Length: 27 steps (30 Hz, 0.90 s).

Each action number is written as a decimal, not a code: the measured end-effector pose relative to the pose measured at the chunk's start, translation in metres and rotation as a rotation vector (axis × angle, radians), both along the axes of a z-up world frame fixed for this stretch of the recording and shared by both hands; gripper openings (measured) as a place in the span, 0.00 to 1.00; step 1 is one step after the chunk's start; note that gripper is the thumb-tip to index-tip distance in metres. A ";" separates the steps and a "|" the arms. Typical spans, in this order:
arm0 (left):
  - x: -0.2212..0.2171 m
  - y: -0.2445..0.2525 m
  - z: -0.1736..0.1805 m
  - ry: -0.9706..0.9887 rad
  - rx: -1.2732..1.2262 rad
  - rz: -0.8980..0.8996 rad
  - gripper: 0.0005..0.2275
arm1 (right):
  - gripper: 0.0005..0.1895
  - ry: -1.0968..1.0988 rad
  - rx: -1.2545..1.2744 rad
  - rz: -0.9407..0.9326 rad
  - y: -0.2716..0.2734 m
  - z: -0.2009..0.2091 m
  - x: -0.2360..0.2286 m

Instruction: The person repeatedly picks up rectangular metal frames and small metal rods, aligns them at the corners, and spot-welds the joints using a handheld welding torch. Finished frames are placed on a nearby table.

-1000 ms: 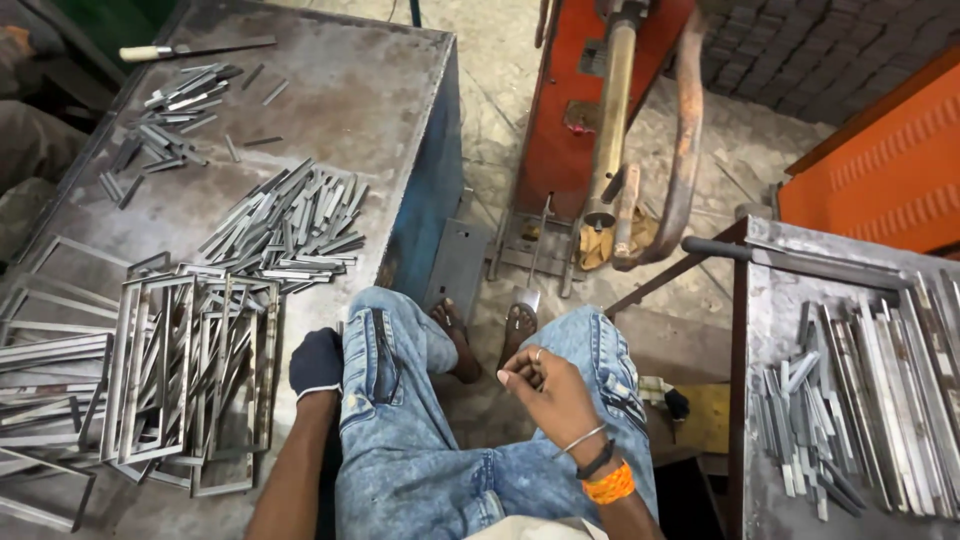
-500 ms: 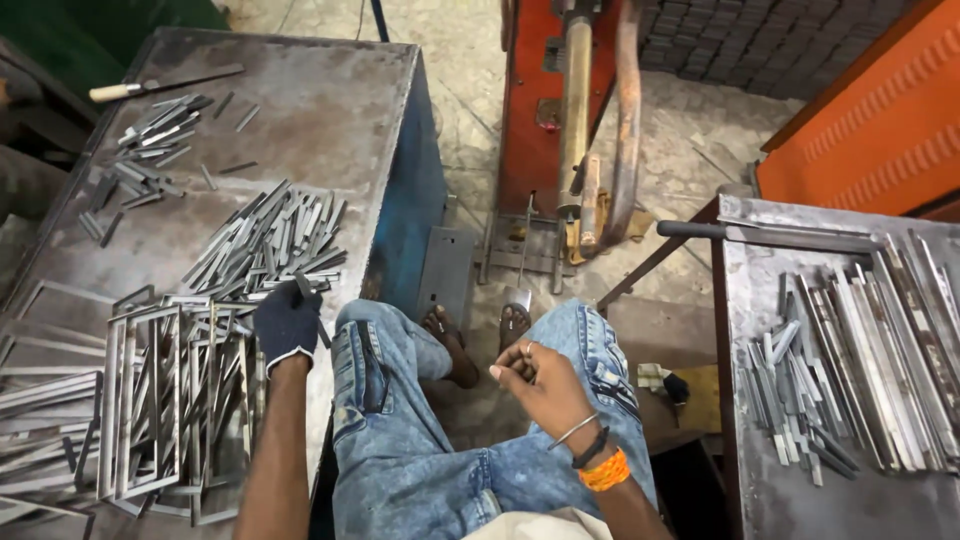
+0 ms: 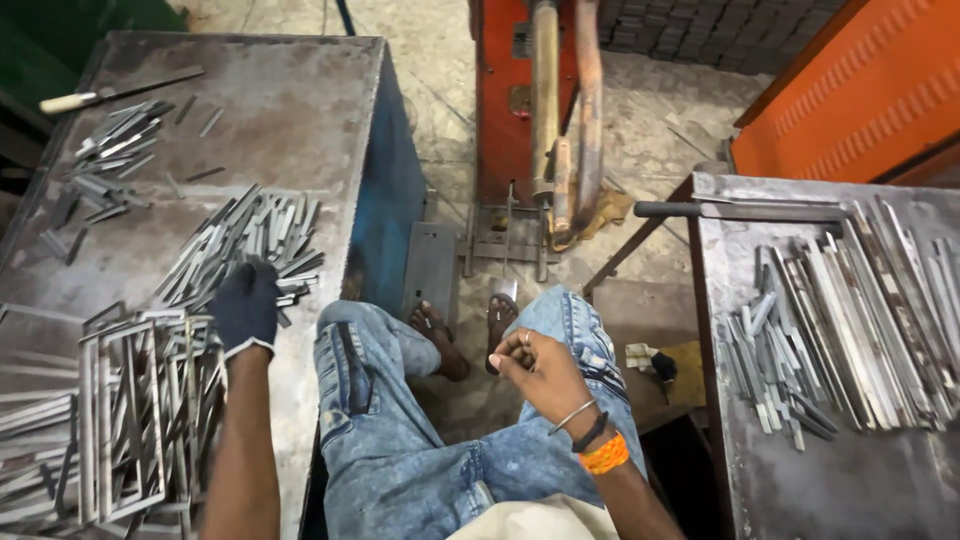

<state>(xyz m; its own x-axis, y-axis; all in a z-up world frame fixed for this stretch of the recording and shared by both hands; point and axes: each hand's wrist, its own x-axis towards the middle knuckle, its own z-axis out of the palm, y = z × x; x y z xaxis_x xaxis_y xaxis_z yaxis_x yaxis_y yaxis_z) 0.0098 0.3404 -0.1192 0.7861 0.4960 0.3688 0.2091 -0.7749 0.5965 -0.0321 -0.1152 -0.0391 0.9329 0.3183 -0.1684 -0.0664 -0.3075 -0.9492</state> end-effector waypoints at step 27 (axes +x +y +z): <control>-0.009 -0.415 0.100 0.568 -1.353 -0.685 0.17 | 0.11 -0.064 -1.171 -0.936 -0.464 -0.144 0.099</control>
<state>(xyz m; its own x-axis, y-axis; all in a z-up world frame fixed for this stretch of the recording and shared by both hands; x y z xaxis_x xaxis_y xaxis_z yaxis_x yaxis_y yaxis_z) 0.0011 -0.0744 -0.0195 0.8602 -0.2835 -0.4239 0.4836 0.1896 0.8545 0.0669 -0.5791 -0.1835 0.7325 -0.6642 0.1492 -0.6327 -0.7452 -0.2109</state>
